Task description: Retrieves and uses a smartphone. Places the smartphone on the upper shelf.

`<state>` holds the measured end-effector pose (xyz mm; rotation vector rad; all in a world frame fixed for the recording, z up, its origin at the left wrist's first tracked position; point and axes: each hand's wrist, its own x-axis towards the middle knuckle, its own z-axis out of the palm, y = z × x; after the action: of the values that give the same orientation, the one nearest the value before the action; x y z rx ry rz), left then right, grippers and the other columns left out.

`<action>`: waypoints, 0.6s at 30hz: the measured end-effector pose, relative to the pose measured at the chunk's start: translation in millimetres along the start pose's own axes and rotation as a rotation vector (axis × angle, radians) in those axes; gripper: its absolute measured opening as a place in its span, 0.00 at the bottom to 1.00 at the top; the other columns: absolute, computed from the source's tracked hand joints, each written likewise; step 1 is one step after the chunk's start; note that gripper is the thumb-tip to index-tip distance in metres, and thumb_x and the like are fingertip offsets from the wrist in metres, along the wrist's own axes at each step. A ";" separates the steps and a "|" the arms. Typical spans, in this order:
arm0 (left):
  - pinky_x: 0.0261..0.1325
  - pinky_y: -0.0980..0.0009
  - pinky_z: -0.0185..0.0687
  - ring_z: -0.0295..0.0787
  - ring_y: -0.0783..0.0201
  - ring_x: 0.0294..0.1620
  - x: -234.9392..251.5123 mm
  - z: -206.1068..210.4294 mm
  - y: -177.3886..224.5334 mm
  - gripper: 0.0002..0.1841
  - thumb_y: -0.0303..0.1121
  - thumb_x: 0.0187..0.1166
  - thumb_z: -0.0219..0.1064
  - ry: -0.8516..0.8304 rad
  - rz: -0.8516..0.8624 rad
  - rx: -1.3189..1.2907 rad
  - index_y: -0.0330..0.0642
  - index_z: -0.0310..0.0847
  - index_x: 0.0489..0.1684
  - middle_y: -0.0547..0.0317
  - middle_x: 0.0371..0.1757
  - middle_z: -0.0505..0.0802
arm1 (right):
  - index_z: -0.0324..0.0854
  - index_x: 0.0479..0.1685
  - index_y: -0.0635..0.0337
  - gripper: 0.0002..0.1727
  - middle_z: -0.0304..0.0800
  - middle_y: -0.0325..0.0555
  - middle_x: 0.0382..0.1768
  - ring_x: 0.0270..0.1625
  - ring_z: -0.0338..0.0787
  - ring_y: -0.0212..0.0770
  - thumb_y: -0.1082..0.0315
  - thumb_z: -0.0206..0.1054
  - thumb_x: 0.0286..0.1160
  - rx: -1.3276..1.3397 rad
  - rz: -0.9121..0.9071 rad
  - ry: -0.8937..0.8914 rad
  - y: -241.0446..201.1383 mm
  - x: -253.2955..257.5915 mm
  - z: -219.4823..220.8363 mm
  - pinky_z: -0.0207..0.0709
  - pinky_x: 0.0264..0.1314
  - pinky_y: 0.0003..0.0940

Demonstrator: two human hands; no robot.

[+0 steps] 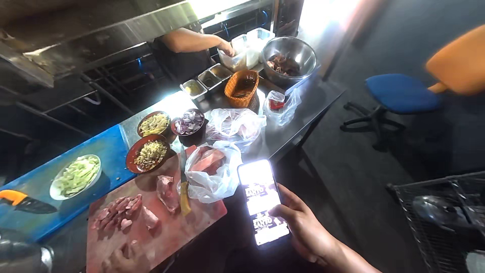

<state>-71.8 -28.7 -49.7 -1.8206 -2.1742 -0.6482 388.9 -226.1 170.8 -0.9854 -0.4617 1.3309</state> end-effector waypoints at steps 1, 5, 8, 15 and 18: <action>0.81 0.53 0.72 0.85 0.40 0.71 -0.3 -0.4 0.6 0.28 0.53 0.84 0.60 -0.004 -0.005 0.016 0.35 0.87 0.61 0.38 0.62 0.92 | 0.69 0.75 0.64 0.26 0.91 0.48 0.57 0.55 0.94 0.38 0.82 0.54 0.76 0.000 0.002 0.009 -0.2 0.0 0.8 0.90 0.59 0.36; 0.84 0.54 0.69 0.82 0.42 0.76 -0.9 4.7 -3.0 0.27 0.52 0.82 0.59 -0.027 -0.036 0.012 0.36 0.86 0.63 0.38 0.67 0.89 | 0.71 0.76 0.63 0.23 0.91 0.49 0.56 0.55 0.94 0.40 0.76 0.52 0.83 0.021 0.017 0.047 -0.3 -0.1 2.2 0.90 0.61 0.39; 0.84 0.57 0.69 0.84 0.44 0.74 -0.1 11.9 -6.8 0.26 0.51 0.83 0.61 0.023 -0.022 0.044 0.37 0.87 0.62 0.41 0.65 0.91 | 0.70 0.76 0.63 0.23 0.91 0.51 0.56 0.54 0.95 0.42 0.75 0.55 0.82 0.044 0.031 0.031 -0.6 -0.3 1.3 0.91 0.59 0.41; 0.85 0.57 0.68 0.82 0.41 0.76 -1.2 3.9 1.5 0.29 0.51 0.84 0.60 0.017 -0.032 0.061 0.32 0.85 0.65 0.36 0.67 0.90 | 0.70 0.76 0.62 0.23 0.91 0.49 0.55 0.54 0.95 0.42 0.72 0.53 0.82 0.048 0.048 0.040 -2.1 -1.6 3.8 0.91 0.58 0.42; 0.82 0.58 0.71 0.85 0.43 0.73 -2.1 7.9 -3.0 0.26 0.51 0.83 0.60 0.048 -0.009 0.061 0.36 0.88 0.60 0.39 0.63 0.92 | 0.71 0.76 0.62 0.23 0.92 0.51 0.55 0.54 0.95 0.43 0.70 0.53 0.83 0.078 0.057 0.061 -1.4 -2.1 4.2 0.91 0.57 0.43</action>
<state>-73.5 -27.2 -58.2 -1.7480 -2.1482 -0.6134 385.9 -226.6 174.7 -0.9777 -0.3355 1.3554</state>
